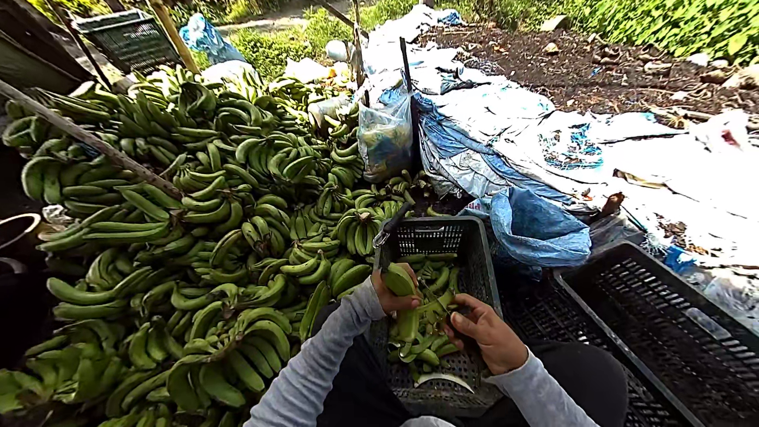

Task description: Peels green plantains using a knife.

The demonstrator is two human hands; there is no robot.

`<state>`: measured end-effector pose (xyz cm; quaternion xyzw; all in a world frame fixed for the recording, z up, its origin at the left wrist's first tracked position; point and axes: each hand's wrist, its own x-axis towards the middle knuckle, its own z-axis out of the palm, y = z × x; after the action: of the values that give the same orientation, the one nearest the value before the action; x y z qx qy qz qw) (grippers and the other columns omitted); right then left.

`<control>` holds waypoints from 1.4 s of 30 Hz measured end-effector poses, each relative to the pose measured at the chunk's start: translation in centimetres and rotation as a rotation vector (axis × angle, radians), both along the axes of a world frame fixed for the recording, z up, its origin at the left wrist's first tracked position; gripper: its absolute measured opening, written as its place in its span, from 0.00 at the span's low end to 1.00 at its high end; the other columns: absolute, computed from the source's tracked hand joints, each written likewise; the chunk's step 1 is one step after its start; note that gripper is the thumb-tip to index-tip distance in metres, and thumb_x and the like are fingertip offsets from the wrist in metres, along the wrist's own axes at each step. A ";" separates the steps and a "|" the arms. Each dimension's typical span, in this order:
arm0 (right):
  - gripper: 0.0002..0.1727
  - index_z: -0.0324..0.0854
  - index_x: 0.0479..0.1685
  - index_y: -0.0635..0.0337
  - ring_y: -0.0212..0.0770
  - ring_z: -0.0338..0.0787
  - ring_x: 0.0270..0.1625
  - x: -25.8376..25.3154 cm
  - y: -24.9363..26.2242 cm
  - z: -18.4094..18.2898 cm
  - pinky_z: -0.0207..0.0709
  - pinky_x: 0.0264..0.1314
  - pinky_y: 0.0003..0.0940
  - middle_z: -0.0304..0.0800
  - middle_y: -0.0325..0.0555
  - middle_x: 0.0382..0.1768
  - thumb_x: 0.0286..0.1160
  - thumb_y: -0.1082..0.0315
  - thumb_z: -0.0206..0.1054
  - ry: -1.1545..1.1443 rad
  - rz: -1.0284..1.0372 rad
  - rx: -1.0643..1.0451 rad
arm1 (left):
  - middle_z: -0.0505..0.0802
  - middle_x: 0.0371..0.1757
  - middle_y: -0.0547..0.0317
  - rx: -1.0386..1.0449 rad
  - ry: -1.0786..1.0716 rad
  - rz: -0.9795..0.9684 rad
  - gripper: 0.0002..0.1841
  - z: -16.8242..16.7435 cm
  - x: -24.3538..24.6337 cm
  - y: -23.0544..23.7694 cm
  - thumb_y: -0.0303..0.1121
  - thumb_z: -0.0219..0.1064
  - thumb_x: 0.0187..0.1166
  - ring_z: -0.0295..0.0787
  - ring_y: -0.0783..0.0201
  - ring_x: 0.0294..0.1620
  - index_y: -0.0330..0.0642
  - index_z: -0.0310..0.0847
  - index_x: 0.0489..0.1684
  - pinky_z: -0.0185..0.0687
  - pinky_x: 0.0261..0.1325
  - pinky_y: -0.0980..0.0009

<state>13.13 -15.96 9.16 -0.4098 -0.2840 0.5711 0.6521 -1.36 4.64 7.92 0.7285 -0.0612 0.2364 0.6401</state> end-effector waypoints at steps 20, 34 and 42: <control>0.34 0.53 0.90 0.66 0.59 0.89 0.43 6.8 -1.6 -1.7 0.81 0.54 0.59 0.88 0.67 0.47 0.91 0.59 0.56 -1.048 0.013 -0.578 | 0.84 0.61 0.40 -0.974 0.026 0.952 0.40 -7.4 1.8 0.6 0.16 0.56 0.82 0.91 0.55 0.51 0.41 0.31 0.90 0.89 0.53 0.59; 0.35 0.79 0.73 0.72 0.52 0.97 0.45 0.2 4.4 -8.7 0.89 0.48 0.48 0.95 0.61 0.49 0.90 0.47 0.50 -1.325 -0.326 0.403 | 0.92 0.32 0.60 -1.445 0.014 0.709 0.25 -2.3 4.3 -6.2 0.45 0.30 0.97 0.93 0.69 0.35 0.41 0.72 0.46 0.88 0.42 0.74; 0.28 0.85 0.63 0.66 0.33 0.92 0.44 0.6 5.0 -7.7 0.84 0.53 0.25 0.93 0.53 0.42 0.92 0.50 0.53 -1.162 -0.373 0.633 | 0.90 0.28 0.58 -1.605 -0.061 0.661 0.21 -0.8 4.3 -7.7 0.43 0.35 0.96 0.92 0.66 0.30 0.40 0.72 0.43 0.89 0.35 0.73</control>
<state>13.75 -10.97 1.51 -0.4814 -0.6656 0.0261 0.5697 2.95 -3.03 7.12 0.0305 0.3214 0.4013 0.8571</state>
